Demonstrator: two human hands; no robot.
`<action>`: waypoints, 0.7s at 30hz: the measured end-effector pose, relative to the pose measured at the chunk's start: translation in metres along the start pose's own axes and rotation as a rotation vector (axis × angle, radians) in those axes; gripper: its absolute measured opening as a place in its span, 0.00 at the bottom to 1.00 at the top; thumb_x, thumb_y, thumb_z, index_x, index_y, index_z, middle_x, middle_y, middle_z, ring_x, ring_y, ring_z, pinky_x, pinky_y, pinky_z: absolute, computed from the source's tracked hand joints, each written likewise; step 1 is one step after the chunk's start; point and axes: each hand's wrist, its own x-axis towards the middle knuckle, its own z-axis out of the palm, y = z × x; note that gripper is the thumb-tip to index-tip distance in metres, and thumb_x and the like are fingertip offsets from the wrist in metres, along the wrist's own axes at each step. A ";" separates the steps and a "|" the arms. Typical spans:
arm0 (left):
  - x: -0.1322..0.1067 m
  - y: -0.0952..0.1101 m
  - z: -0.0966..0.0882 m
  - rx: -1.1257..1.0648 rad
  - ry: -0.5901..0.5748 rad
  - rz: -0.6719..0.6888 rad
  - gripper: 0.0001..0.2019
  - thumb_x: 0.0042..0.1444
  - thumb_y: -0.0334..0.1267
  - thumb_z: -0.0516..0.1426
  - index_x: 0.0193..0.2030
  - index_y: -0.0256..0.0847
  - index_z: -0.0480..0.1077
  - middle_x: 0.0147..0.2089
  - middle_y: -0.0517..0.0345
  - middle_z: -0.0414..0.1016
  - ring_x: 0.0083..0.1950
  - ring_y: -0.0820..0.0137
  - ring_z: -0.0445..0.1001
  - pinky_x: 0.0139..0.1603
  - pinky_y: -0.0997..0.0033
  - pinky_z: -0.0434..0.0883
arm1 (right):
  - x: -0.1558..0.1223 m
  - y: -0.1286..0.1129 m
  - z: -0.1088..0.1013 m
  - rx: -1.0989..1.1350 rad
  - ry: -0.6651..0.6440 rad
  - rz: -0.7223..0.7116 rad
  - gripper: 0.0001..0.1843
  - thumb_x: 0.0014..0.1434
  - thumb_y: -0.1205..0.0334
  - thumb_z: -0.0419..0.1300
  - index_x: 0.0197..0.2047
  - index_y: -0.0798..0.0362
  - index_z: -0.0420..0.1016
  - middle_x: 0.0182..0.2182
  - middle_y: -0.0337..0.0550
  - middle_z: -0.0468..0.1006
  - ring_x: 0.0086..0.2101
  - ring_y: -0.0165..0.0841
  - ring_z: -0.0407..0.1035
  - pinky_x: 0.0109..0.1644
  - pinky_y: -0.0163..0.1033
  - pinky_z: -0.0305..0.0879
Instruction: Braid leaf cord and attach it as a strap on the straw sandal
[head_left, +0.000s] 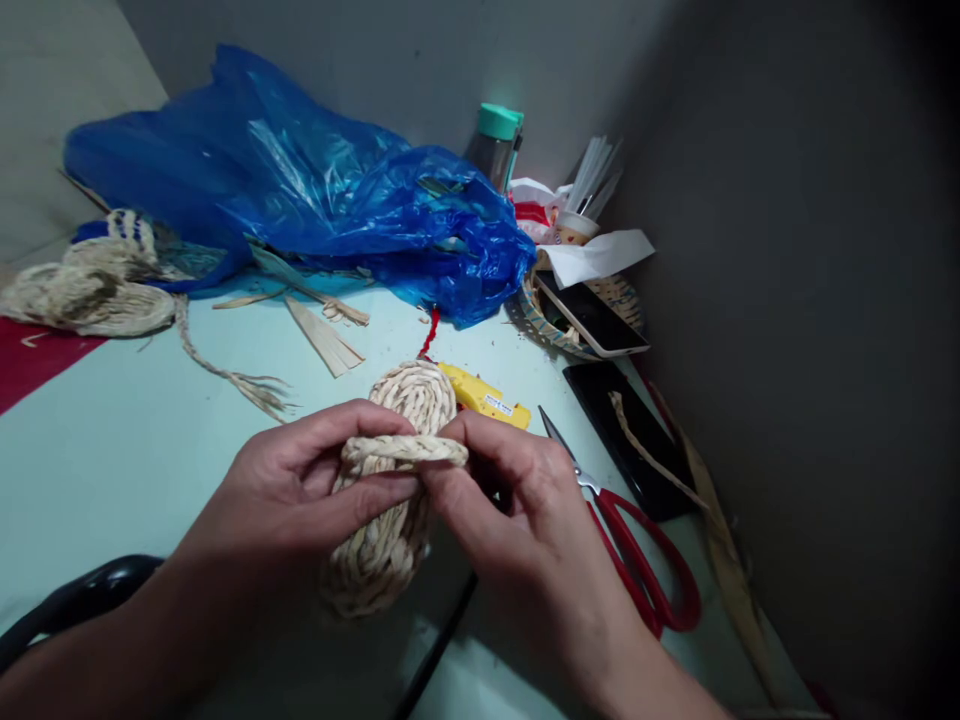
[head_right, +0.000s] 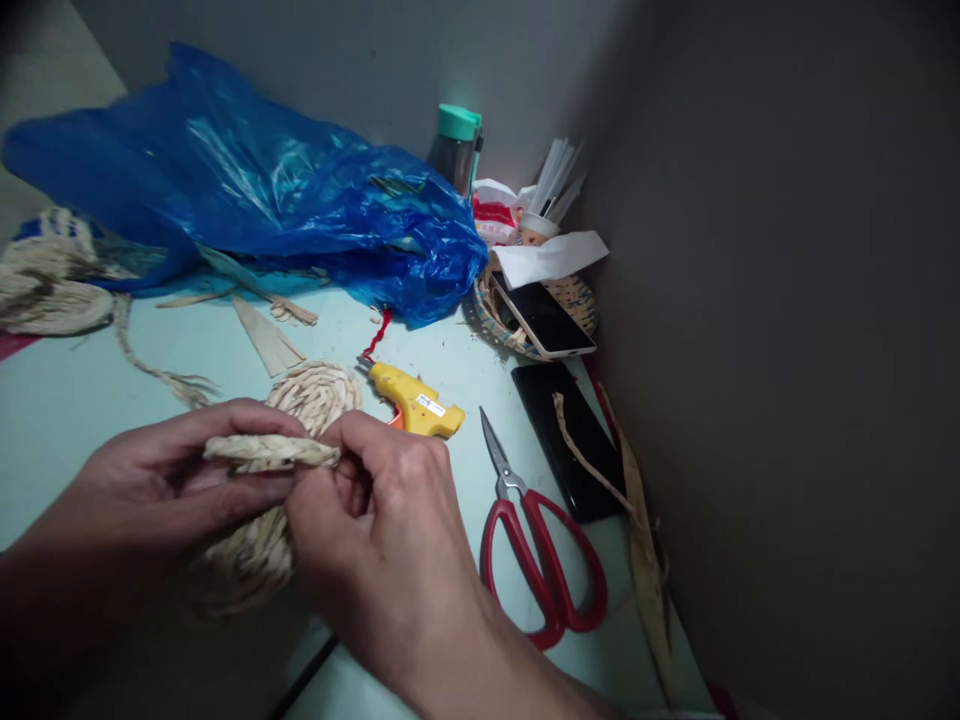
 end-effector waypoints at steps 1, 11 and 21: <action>0.001 0.000 -0.003 0.045 -0.026 0.029 0.08 0.44 0.35 0.69 0.34 0.49 0.82 0.32 0.64 0.83 0.32 0.70 0.81 0.32 0.78 0.78 | 0.000 0.000 0.000 -0.014 0.001 0.003 0.10 0.55 0.70 0.54 0.23 0.53 0.65 0.20 0.32 0.62 0.24 0.24 0.56 0.25 0.30 0.51; 0.005 0.000 -0.018 0.178 -0.126 0.056 0.04 0.45 0.38 0.69 0.30 0.49 0.82 0.32 0.62 0.79 0.31 0.72 0.76 0.28 0.83 0.72 | -0.004 0.002 0.010 -0.174 0.130 -0.148 0.08 0.50 0.75 0.55 0.23 0.54 0.67 0.19 0.30 0.64 0.23 0.22 0.58 0.27 0.30 0.51; 0.006 0.000 -0.019 -0.030 -0.226 -0.231 0.09 0.47 0.37 0.69 0.36 0.51 0.80 0.28 0.63 0.80 0.27 0.72 0.76 0.24 0.81 0.71 | -0.004 0.009 0.014 -0.259 0.229 -0.336 0.08 0.52 0.76 0.54 0.26 0.55 0.68 0.23 0.34 0.68 0.25 0.24 0.62 0.30 0.31 0.55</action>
